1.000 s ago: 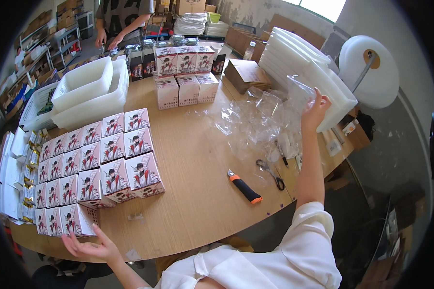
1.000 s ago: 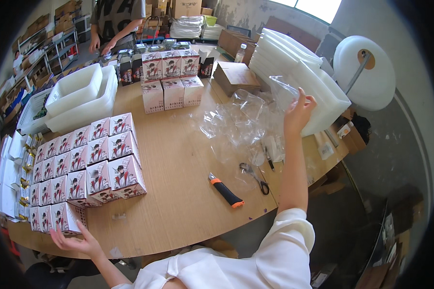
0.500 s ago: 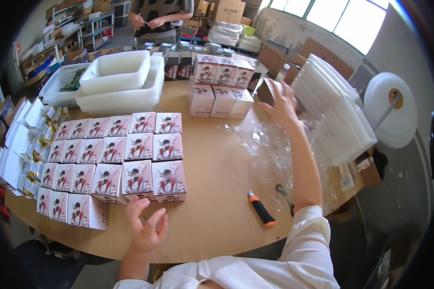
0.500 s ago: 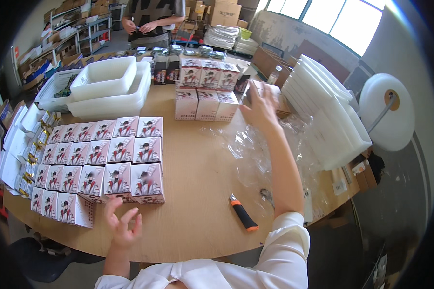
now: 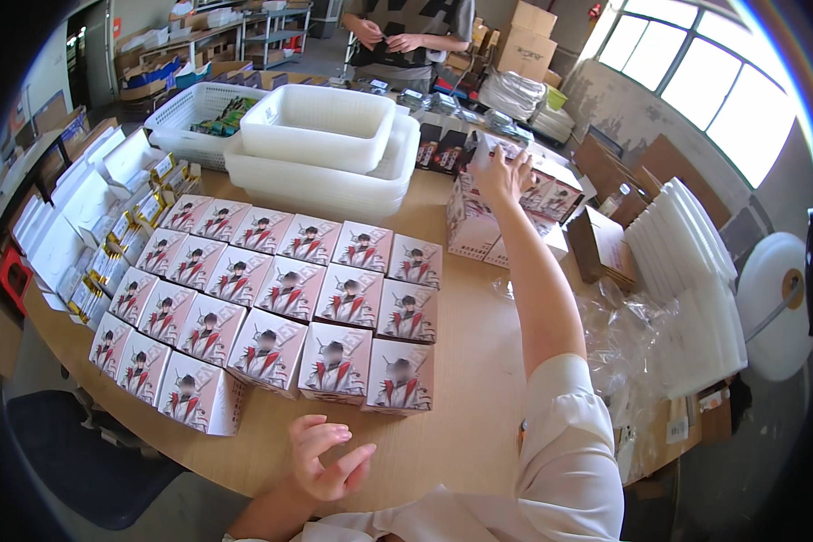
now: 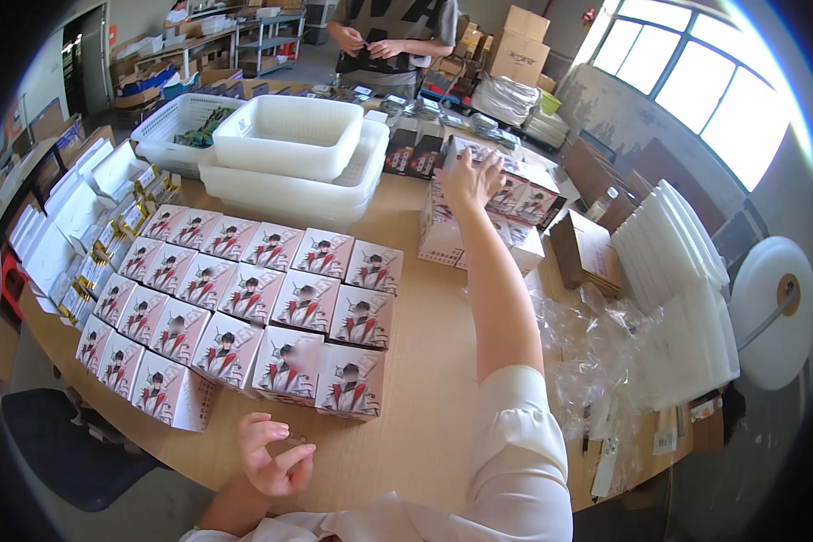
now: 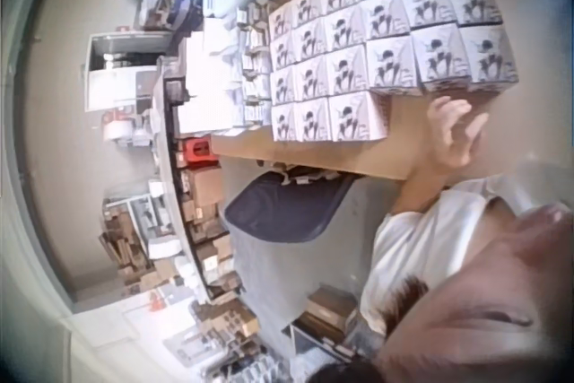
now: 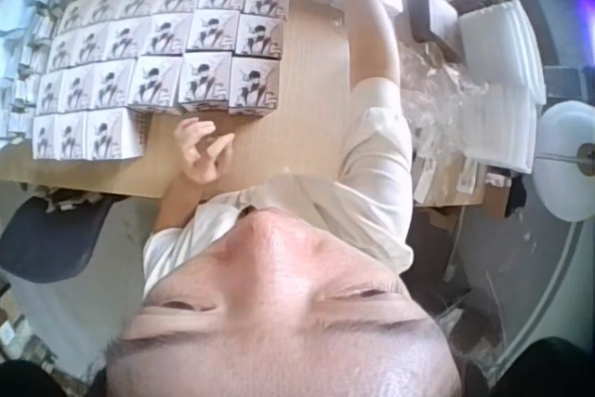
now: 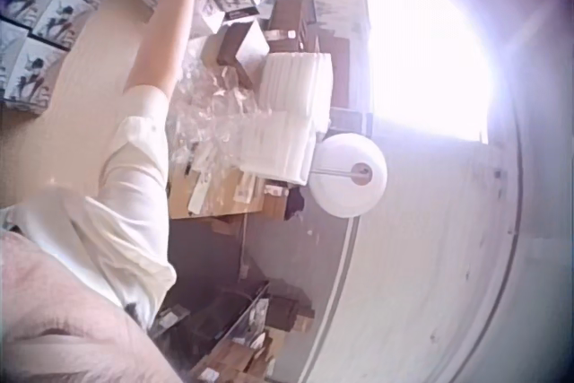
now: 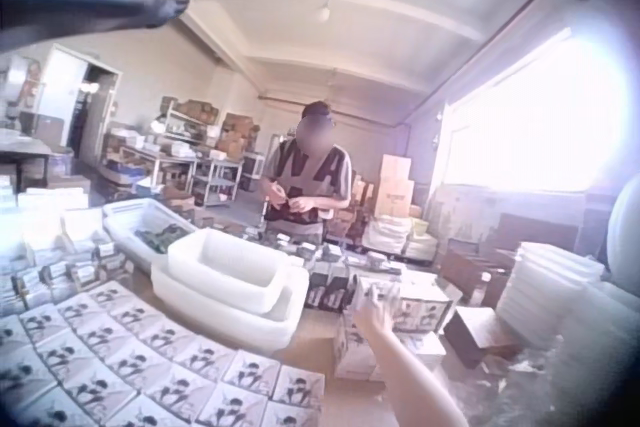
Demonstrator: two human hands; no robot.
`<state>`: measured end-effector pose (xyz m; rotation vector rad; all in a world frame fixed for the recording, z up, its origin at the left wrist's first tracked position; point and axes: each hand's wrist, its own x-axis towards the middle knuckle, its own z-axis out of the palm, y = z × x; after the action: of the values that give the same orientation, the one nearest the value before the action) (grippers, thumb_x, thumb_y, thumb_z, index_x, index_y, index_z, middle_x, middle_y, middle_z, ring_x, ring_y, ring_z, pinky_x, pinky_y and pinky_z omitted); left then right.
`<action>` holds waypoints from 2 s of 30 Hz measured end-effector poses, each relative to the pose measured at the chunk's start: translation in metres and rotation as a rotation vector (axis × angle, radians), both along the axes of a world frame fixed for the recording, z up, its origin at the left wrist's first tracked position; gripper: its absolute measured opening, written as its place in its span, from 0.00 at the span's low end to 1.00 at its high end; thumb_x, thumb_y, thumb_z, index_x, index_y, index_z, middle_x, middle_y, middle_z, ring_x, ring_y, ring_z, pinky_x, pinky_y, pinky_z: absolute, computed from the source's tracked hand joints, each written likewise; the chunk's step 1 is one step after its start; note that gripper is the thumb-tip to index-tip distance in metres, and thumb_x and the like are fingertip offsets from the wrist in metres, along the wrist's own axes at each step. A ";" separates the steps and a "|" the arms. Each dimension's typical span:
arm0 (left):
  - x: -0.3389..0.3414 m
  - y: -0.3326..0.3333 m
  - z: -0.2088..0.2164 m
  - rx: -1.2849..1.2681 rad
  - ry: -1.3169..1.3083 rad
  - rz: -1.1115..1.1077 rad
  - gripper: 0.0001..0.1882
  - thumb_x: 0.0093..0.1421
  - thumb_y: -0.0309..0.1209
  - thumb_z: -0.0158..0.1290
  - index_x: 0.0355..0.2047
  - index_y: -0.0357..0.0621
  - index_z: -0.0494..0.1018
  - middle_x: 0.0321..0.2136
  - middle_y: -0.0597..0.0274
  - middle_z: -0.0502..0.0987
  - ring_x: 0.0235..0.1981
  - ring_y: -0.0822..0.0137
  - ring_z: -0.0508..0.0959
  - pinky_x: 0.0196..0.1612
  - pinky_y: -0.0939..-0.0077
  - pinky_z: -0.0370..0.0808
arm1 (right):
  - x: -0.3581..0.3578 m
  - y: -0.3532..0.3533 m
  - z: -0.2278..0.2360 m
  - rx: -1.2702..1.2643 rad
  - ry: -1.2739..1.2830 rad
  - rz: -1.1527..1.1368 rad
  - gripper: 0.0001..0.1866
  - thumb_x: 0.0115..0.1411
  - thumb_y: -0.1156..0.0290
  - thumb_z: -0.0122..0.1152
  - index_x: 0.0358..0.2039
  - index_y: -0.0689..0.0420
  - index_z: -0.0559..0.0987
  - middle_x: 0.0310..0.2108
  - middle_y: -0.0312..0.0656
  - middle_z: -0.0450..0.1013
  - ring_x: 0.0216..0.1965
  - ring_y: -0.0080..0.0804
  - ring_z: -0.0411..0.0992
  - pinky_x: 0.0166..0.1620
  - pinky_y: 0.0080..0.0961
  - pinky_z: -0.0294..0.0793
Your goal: The person wraps small printed boxes in clear plastic film using a utility knife to cut the film and hands to seal the edges. The wrapped boxes are stacked on the table as the task proceeds.
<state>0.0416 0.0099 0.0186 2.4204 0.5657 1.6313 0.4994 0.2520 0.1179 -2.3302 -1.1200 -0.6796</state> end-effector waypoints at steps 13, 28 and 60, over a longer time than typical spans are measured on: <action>0.001 0.003 0.005 0.025 -0.011 -0.021 0.13 0.48 0.26 0.59 0.35 0.52 0.80 0.41 0.59 0.69 0.41 0.61 0.73 0.45 0.58 0.73 | -0.014 -0.038 -0.026 0.727 -0.119 0.294 0.29 0.44 0.70 0.73 0.47 0.53 0.71 0.54 0.49 0.57 0.57 0.55 0.56 0.58 0.50 0.60; 0.013 -0.028 0.018 -0.169 0.003 -0.477 0.34 0.47 0.35 0.70 0.53 0.42 0.68 0.49 0.49 0.68 0.50 0.52 0.72 0.52 0.60 0.71 | -0.210 -0.443 -0.083 0.346 0.671 1.154 0.59 0.39 0.80 0.77 0.67 0.46 0.48 0.61 0.42 0.46 0.64 0.47 0.55 0.61 0.48 0.62; 0.023 -0.088 -0.006 -1.350 -0.535 -0.760 0.27 0.59 0.26 0.54 0.59 0.38 0.62 0.58 0.54 0.66 0.59 0.68 0.66 0.62 0.71 0.61 | -0.214 -0.533 -0.096 0.731 1.441 0.632 0.22 0.66 0.80 0.47 0.61 0.62 0.66 0.39 0.48 0.75 0.29 0.23 0.71 0.27 0.20 0.67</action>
<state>0.0644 -0.0784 0.0129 0.9452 0.3537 0.9172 0.2853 -0.2814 0.0216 -1.1306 -0.5956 0.6786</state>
